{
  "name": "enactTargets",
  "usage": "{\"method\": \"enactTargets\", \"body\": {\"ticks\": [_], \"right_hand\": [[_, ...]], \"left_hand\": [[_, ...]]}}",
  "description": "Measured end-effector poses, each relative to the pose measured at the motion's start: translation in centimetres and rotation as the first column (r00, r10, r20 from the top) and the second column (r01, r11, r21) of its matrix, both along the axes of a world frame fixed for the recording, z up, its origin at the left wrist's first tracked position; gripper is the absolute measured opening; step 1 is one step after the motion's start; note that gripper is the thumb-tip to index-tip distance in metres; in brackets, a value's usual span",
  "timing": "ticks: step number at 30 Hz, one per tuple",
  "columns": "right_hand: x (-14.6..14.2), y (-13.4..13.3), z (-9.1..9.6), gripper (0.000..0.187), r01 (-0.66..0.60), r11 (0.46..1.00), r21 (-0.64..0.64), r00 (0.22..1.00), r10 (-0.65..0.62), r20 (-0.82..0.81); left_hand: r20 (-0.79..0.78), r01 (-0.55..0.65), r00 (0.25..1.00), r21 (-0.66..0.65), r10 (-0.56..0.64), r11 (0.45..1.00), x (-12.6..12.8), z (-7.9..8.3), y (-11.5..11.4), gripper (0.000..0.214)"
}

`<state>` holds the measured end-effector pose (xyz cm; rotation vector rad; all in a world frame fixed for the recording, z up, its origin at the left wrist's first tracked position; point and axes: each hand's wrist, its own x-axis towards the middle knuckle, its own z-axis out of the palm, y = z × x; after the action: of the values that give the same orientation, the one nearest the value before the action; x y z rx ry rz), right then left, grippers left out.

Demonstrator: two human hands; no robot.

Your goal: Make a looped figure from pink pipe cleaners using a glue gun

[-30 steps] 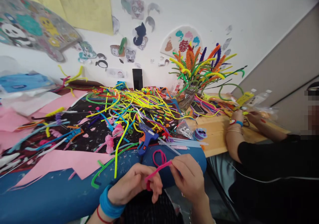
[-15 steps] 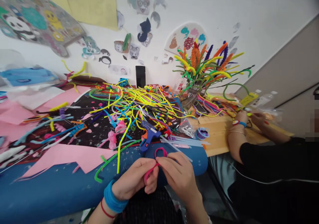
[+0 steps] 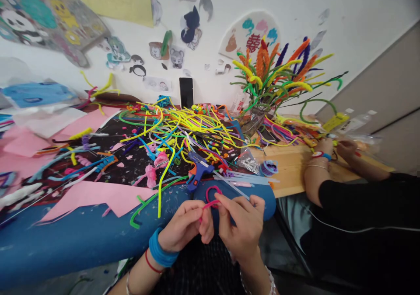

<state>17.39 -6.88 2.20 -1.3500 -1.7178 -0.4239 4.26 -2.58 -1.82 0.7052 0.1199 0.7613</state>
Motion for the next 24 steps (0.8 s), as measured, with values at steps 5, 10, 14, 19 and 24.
{"method": "enactTargets", "body": {"ticks": [5, 10, 14, 19, 24], "right_hand": [[1.9, 0.0, -0.2, 0.02, 0.151, 0.988, 0.025, 0.987, -0.149, -0.062], [3.4, -0.5, 0.3, 0.025, 0.139, 0.99, 0.001, 0.99, -0.139, 0.003], [2.9, -0.6, 0.8, 0.026, 0.004, 0.999, -0.051, 0.997, 0.0, 0.083], [1.8, -0.2, 0.3, 0.025, -0.017, 0.995, -0.095, 0.999, 0.019, 0.028], [1.0, 0.2, -0.1, 0.027, 0.061, 0.993, -0.103, 0.998, -0.064, -0.02]], "left_hand": [[0.06, -0.107, 0.993, 0.015, 0.106, 0.994, -0.4, 0.1, 0.0, 0.036], [-0.022, -0.226, 0.974, 0.042, 0.227, 0.973, -1.4, 1.3, 0.8, 0.032], [-0.221, -0.176, 0.953, 0.143, 0.205, 0.974, -1.9, 2.8, 1.0, 0.026], [-0.302, -0.076, 0.947, 0.121, 0.109, 0.99, -1.1, 2.8, 0.3, 0.022], [-0.138, -0.111, 0.984, -0.004, 0.109, 0.994, 0.6, 1.3, -0.6, 0.034]]}}
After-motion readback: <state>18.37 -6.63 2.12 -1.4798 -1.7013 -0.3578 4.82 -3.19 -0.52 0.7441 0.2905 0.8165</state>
